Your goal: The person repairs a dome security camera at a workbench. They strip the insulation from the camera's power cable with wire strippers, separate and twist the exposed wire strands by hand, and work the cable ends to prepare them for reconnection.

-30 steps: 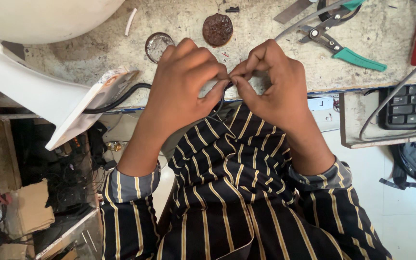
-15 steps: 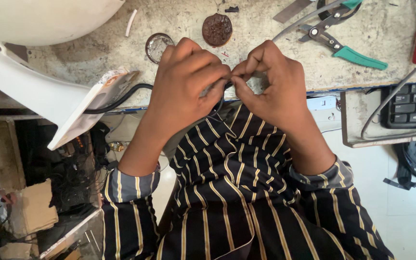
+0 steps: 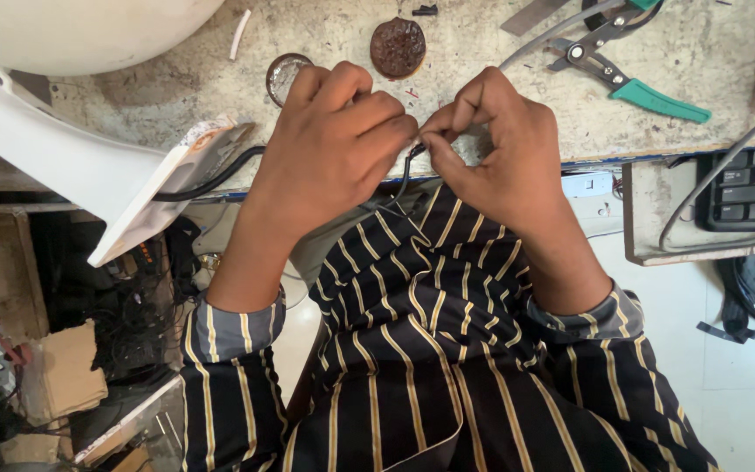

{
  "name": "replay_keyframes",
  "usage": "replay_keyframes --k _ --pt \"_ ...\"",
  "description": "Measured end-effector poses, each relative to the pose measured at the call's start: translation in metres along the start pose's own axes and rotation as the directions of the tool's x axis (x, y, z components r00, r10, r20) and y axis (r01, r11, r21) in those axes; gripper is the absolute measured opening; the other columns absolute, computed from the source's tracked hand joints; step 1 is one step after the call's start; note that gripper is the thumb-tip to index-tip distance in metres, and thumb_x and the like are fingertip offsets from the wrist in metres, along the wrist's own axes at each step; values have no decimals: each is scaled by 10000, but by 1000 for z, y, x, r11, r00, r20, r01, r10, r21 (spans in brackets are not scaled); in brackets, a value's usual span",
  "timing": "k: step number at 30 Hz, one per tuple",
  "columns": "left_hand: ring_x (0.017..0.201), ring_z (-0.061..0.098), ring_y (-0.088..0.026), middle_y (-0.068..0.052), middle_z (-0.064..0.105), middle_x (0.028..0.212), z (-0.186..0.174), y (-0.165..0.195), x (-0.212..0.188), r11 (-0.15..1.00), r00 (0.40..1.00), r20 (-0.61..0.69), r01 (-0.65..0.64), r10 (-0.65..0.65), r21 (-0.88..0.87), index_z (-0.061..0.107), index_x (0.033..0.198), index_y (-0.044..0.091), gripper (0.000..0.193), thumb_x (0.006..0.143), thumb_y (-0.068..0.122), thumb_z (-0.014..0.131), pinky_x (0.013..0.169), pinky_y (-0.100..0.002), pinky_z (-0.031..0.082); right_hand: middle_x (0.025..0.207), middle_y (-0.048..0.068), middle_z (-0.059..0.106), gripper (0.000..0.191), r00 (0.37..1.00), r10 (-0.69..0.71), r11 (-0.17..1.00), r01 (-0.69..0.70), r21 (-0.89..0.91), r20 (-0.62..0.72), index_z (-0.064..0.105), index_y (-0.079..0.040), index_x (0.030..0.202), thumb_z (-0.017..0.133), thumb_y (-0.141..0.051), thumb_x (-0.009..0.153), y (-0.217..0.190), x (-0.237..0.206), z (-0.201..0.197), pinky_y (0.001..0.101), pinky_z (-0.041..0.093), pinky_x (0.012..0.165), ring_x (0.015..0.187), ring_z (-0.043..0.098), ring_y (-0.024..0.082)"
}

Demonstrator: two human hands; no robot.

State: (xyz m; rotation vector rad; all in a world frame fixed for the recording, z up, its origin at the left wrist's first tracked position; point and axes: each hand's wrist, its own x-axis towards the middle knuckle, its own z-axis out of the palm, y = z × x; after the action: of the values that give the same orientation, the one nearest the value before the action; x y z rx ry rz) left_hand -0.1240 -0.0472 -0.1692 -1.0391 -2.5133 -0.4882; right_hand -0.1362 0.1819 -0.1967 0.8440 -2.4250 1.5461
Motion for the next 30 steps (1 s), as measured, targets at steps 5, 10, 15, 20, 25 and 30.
replay_keyframes --k 5,10,15,20,25,30 --pt "1103 547 -234 12 645 1036 2 -2 -1 989 998 22 62 -59 -132 710 1049 106 124 935 115 760 950 -407 406 939 104 765 367 1000 9 1000 -9 16 -7 452 -28 993 814 17 960 0 0 1 257 575 773 876 768 145" --pt "1080 543 -258 -18 635 1016 4 -1 0 969 991 35 130 -126 -211 721 1058 99 146 918 104 762 937 -420 405 929 104 760 370 1000 -5 1000 5 17 -11 448 -30 997 813 20 961 0 0 1 257 573 773 882 770 147" --pt "1089 553 -258 -22 644 1087 4 0 -3 964 992 -33 108 -119 -244 719 1101 101 191 922 66 776 954 -417 431 912 104 758 377 1000 -11 1000 11 -16 -14 445 -30 989 817 20 949 1 0 1 260 564 757 844 758 147" --pt "1075 561 -243 2 646 1077 7 -4 -3 975 995 -57 62 -76 -215 732 1061 119 166 923 65 806 910 -407 424 922 100 761 387 1000 -13 1000 13 -6 -5 430 -35 992 811 20 961 1 0 1 257 566 758 854 765 144" --pt "1076 559 -227 22 648 1078 8 -7 -4 981 996 -60 49 -61 -185 747 1059 133 171 908 74 803 905 -395 423 922 102 766 390 1000 -10 1000 10 -9 0 426 -34 988 811 23 956 1 -1 0 259 563 750 824 752 146" --pt "1066 557 -224 26 644 1060 7 -7 -2 979 997 -39 63 -72 -193 740 1044 136 135 930 113 808 904 -399 416 921 99 762 396 1000 -22 1000 22 -8 -11 429 -38 981 821 16 966 1 0 0 252 565 744 853 767 138"
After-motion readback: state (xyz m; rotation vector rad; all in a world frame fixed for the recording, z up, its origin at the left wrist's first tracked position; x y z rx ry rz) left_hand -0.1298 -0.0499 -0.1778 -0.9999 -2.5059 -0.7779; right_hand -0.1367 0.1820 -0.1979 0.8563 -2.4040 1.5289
